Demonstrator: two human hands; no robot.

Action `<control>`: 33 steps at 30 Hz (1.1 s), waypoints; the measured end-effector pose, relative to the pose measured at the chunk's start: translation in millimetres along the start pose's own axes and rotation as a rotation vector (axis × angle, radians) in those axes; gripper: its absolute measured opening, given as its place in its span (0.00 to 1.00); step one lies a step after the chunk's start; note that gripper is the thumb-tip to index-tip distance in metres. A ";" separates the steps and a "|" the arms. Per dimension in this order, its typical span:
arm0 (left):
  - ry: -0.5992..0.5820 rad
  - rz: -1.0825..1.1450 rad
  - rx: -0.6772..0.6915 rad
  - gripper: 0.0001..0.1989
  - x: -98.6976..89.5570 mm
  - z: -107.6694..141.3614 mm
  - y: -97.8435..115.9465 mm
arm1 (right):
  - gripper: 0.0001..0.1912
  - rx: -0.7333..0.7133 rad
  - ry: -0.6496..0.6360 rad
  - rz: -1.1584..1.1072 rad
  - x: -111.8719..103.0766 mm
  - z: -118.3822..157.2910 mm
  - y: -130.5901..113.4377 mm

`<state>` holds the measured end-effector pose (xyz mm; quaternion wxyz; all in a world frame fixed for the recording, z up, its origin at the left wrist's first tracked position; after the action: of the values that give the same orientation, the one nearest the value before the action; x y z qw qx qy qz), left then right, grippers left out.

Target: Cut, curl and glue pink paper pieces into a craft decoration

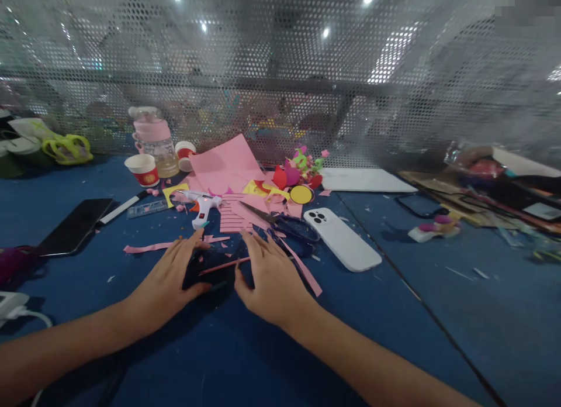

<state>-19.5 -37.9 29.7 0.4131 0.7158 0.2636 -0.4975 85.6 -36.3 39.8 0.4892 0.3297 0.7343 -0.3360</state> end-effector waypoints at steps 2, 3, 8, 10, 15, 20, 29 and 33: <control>0.016 -0.035 -0.026 0.33 -0.8 -3.5 -6.1 | 0.24 -0.054 0.006 -0.005 -5.1 -3.4 2.5; 0.007 -0.046 -0.024 0.32 0.1 -5.4 -7.4 | 0.23 -0.100 -0.021 0.007 -4.4 -5.8 2.6; -0.091 -0.028 0.005 0.26 6.5 -12.0 -8.2 | 0.24 -0.186 -0.140 0.087 8.5 -15.9 13.3; -0.095 -0.031 0.025 0.24 4.9 -12.7 -5.7 | 0.22 -0.171 -0.150 0.067 12.8 -18.6 17.3; -0.055 0.018 0.085 0.20 -5.1 -12.2 -1.9 | 0.15 -0.243 -0.142 0.138 19.0 -20.0 7.4; -0.007 0.257 0.106 0.17 -17.4 -12.4 -17.4 | 0.18 -0.351 0.102 0.194 -6.5 -13.0 -11.2; -0.031 1.166 -0.135 0.19 3.7 -21.5 -56.9 | 0.11 -0.304 0.383 0.477 -21.5 -8.5 -39.4; 0.125 1.344 -0.162 0.15 -3.0 -19.2 -66.2 | 0.14 -0.357 0.380 0.470 -11.6 -21.1 -59.0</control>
<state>-63.3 13.0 13.8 0.6688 0.7183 -0.1786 -0.0693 30.7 -53.7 67.0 0.4576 0.4556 0.7635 -0.0132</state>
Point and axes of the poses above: each hand's wrist, its own z-axis away from the middle knuckle, its own x-axis out of the palm, y = z × x, the point moved 10 cm from there along -z, towards the middle knuckle, and after that the axes turned 10 degrees about -y, right-handed, at the moved point
